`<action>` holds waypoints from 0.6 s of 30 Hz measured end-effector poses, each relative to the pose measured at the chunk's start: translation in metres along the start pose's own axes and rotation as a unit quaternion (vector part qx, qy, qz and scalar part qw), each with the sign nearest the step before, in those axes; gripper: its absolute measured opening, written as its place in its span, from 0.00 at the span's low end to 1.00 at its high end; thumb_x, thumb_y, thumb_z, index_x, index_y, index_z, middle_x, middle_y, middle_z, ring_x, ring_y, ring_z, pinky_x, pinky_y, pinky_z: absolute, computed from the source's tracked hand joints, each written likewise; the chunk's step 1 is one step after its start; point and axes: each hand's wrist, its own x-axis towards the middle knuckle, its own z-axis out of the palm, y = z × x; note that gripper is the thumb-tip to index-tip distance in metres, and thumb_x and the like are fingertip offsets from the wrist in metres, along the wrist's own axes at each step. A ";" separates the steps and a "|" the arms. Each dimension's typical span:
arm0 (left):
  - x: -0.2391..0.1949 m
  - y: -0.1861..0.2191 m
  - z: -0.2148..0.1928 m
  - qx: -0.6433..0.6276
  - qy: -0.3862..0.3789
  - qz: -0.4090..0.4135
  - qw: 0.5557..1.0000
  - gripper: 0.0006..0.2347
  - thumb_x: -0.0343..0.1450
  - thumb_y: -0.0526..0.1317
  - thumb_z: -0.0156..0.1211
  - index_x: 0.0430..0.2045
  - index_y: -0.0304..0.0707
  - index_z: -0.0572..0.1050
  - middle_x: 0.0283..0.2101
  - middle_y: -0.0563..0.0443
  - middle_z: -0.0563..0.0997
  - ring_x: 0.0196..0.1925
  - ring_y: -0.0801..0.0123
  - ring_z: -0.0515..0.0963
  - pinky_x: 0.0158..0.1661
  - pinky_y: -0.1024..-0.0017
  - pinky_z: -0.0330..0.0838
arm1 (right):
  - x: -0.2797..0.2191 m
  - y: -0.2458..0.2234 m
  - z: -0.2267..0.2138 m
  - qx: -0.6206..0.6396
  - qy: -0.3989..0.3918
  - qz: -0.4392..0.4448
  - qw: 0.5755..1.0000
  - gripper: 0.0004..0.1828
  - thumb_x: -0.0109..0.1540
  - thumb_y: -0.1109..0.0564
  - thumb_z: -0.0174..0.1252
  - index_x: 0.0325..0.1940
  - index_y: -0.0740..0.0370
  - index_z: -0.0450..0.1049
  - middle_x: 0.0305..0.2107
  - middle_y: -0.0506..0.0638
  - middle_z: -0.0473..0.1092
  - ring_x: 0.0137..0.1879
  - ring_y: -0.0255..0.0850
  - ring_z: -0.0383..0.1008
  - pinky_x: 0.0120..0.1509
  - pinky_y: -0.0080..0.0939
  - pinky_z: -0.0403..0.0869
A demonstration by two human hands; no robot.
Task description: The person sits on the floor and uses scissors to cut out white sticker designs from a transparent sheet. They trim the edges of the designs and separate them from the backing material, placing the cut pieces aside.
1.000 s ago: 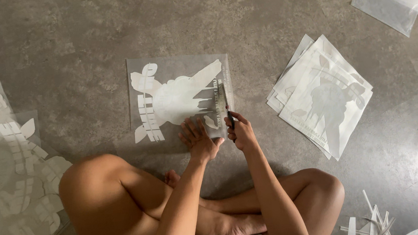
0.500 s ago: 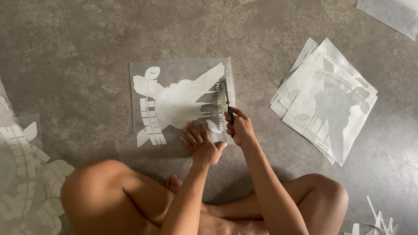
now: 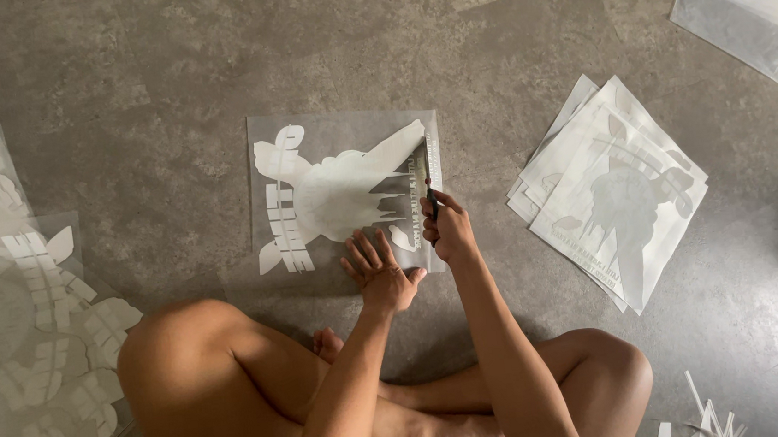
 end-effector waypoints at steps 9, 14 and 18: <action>0.002 -0.001 0.003 0.001 0.000 -0.001 1.000 0.43 0.62 0.61 0.49 0.62 0.36 0.31 0.64 0.30 0.24 0.65 0.39 0.22 0.57 0.43 0.17 | 0.010 0.004 0.009 0.027 0.007 -0.005 1.000 0.17 0.54 0.65 0.53 0.47 0.65 0.64 0.16 0.45 0.52 0.19 0.28 0.47 0.20 0.23 0.47; 0.001 -0.002 0.005 0.003 0.005 0.002 1.000 0.43 0.62 0.60 0.50 0.62 0.36 0.32 0.64 0.30 0.25 0.65 0.38 0.23 0.57 0.42 0.18 | 0.014 0.001 0.011 0.033 0.007 -0.006 0.999 0.16 0.54 0.65 0.53 0.46 0.65 0.65 0.15 0.45 0.52 0.19 0.28 0.47 0.20 0.23 0.47; 0.004 -0.002 0.009 0.000 0.033 0.008 0.999 0.44 0.61 0.60 0.52 0.62 0.36 0.34 0.64 0.29 0.27 0.65 0.38 0.25 0.58 0.43 0.20 | 0.022 -0.002 0.011 0.031 0.007 -0.004 0.999 0.14 0.54 0.65 0.53 0.45 0.65 0.65 0.15 0.45 0.53 0.19 0.28 0.47 0.20 0.23 0.47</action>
